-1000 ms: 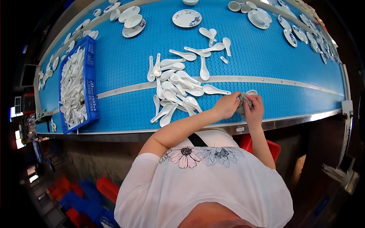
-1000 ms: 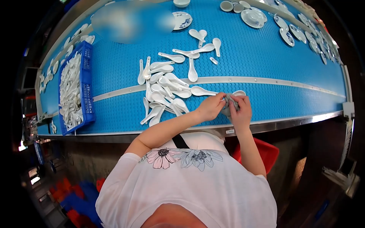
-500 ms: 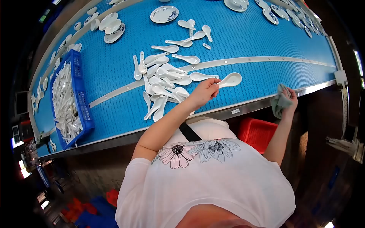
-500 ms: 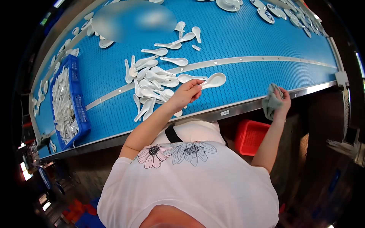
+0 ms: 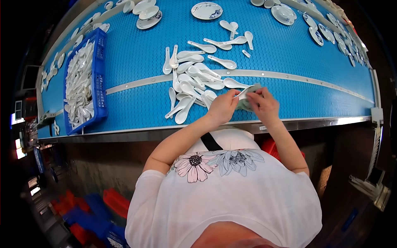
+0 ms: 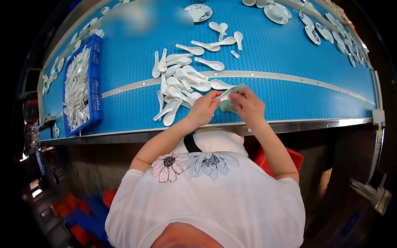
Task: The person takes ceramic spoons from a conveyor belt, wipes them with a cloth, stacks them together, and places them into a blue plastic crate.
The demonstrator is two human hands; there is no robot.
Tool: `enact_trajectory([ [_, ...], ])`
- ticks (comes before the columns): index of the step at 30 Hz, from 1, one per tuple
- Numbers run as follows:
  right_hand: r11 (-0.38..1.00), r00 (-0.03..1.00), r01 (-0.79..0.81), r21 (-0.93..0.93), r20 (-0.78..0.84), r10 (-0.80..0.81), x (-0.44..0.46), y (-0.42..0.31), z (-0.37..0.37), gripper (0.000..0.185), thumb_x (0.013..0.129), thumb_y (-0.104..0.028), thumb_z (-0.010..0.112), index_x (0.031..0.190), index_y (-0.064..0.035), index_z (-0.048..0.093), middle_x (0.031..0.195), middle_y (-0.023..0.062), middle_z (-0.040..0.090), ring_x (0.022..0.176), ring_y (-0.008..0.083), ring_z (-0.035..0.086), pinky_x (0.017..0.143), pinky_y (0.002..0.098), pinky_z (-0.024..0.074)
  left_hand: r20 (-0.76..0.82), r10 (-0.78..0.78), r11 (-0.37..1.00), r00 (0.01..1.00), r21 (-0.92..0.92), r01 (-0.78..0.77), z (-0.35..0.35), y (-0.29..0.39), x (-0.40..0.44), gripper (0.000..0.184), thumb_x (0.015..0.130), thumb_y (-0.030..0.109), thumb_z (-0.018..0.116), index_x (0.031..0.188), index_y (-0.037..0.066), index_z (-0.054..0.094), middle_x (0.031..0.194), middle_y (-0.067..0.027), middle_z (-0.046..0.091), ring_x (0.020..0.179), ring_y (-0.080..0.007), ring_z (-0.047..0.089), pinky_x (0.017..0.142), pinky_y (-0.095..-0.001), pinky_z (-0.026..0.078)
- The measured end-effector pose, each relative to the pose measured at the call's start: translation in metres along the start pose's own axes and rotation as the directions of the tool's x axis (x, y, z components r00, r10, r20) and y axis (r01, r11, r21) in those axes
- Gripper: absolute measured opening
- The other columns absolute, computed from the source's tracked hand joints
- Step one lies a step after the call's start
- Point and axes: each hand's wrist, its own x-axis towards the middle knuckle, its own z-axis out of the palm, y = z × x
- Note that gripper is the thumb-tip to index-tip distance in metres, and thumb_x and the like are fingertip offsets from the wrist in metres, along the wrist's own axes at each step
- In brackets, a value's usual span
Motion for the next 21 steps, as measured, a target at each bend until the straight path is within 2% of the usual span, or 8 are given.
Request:
enact_trajectory([
  [5, 0.862, 0.852, -0.346, -0.370, 0.261, 0.454, -0.009, 0.109, -0.025, 0.019, 0.075, -0.028, 0.059, 0.090, -0.0165, 0.063, 0.092, 0.0044, 0.057, 0.078, 0.0260, 0.058, 0.062, 0.0351, 0.0477, 0.026, -0.075, 0.972, 0.997, -0.223, 0.079, -0.001, -0.010, -0.004, 0.027, 0.087, 0.018, 0.043, 0.108, 0.002, 0.049, 0.064, 0.0001, 0.046, 0.054, -0.0074, 0.042, 0.049, -0.0217, 0.035],
  [8, 0.706, 0.759, -0.648, 0.287, 0.323, 0.565, -0.014, 0.113, -0.075, 0.030, 0.080, -0.031, 0.054, 0.100, -0.0090, 0.058, 0.100, 0.0065, 0.057, 0.084, 0.0245, 0.058, 0.067, 0.0350, 0.0475, 0.126, -0.221, 0.804, 0.967, -0.537, 0.254, -0.013, -0.003, 0.004, 0.028, 0.088, 0.017, 0.043, 0.110, 0.001, 0.047, 0.065, 0.0028, 0.043, 0.054, -0.0050, 0.036, 0.047, -0.0180, 0.030],
  [11, 0.047, 0.933, -0.216, 0.975, 0.192, 0.304, -0.023, 0.120, -0.095, 0.035, 0.083, -0.030, 0.050, 0.104, -0.0024, 0.052, 0.097, 0.0070, 0.056, 0.086, 0.0198, 0.055, 0.073, 0.0327, 0.0463, 0.154, -0.242, 0.757, 0.958, -0.588, 0.285, -0.013, 0.003, 0.009, 0.028, 0.088, 0.016, 0.042, 0.111, 0.000, 0.046, 0.063, 0.0037, 0.040, 0.053, -0.0029, 0.033, 0.045, -0.0161, 0.026],
  [13, 0.300, 0.803, -0.215, 0.929, -0.007, 0.596, -0.046, 0.202, -0.062, 0.031, 0.083, -0.028, 0.050, 0.102, -0.0037, 0.052, 0.095, 0.0065, 0.055, 0.083, 0.0179, 0.053, 0.075, 0.0302, 0.0457, 0.199, -0.228, 0.730, 0.953, -0.612, 0.303, -0.012, 0.008, 0.010, 0.028, 0.088, 0.016, 0.043, 0.111, 0.000, 0.046, 0.062, 0.0037, 0.041, 0.052, -0.0028, 0.033, 0.045, -0.0161, 0.026],
  [14, -0.388, 0.324, -0.074, 0.919, 0.390, 0.862, -0.049, 0.205, -0.052, 0.026, 0.085, -0.028, 0.047, 0.099, -0.0072, 0.052, 0.095, 0.0052, 0.054, 0.082, 0.0159, 0.051, 0.075, 0.0302, 0.0455, 0.209, -0.230, 0.728, 0.950, -0.611, 0.311, -0.013, 0.011, 0.011, 0.028, 0.088, 0.016, 0.043, 0.111, 0.001, 0.046, 0.062, 0.0038, 0.041, 0.052, -0.0026, 0.033, 0.045, -0.0160, 0.026],
  [17, -0.655, 0.617, 0.084, 0.751, 0.477, 0.626, -0.026, 0.153, -0.042, 0.028, 0.088, -0.026, 0.040, 0.107, -0.0073, 0.048, 0.104, 0.0050, 0.051, 0.090, 0.0155, 0.050, 0.081, 0.0301, 0.0439, 0.206, -0.220, 0.744, 0.954, -0.597, 0.300, -0.014, 0.009, 0.012, 0.027, 0.088, 0.017, 0.043, 0.111, 0.002, 0.047, 0.062, 0.0038, 0.042, 0.052, -0.0027, 0.035, 0.045, -0.0160, 0.028],
  [19, -0.812, 0.901, -0.416, 0.410, 0.061, -0.430, 0.007, 0.097, -0.029, 0.031, 0.089, -0.028, 0.039, 0.111, -0.0084, 0.047, 0.107, 0.0046, 0.050, 0.094, 0.0165, 0.050, 0.082, 0.0327, 0.0434, 0.199, -0.218, 0.763, 0.955, -0.576, 0.294, -0.015, 0.007, 0.007, 0.027, 0.088, 0.017, 0.044, 0.110, 0.002, 0.048, 0.062, 0.0036, 0.043, 0.052, -0.0029, 0.037, 0.045, -0.0162, 0.029],
  [21, -0.496, 0.829, -0.238, 0.835, 0.441, 0.345, -0.023, 0.070, -0.006, 0.036, 0.088, -0.032, 0.040, 0.116, -0.0089, 0.043, 0.109, 0.0043, 0.049, 0.097, 0.0171, 0.049, 0.083, 0.0330, 0.0424, 0.280, -0.182, 0.859, 0.943, -0.421, 0.291, -0.017, 0.011, 0.006, 0.026, 0.087, 0.019, 0.045, 0.106, 0.002, 0.052, 0.063, 0.0021, 0.047, 0.054, -0.0035, 0.042, 0.047, -0.0169, 0.032],
])
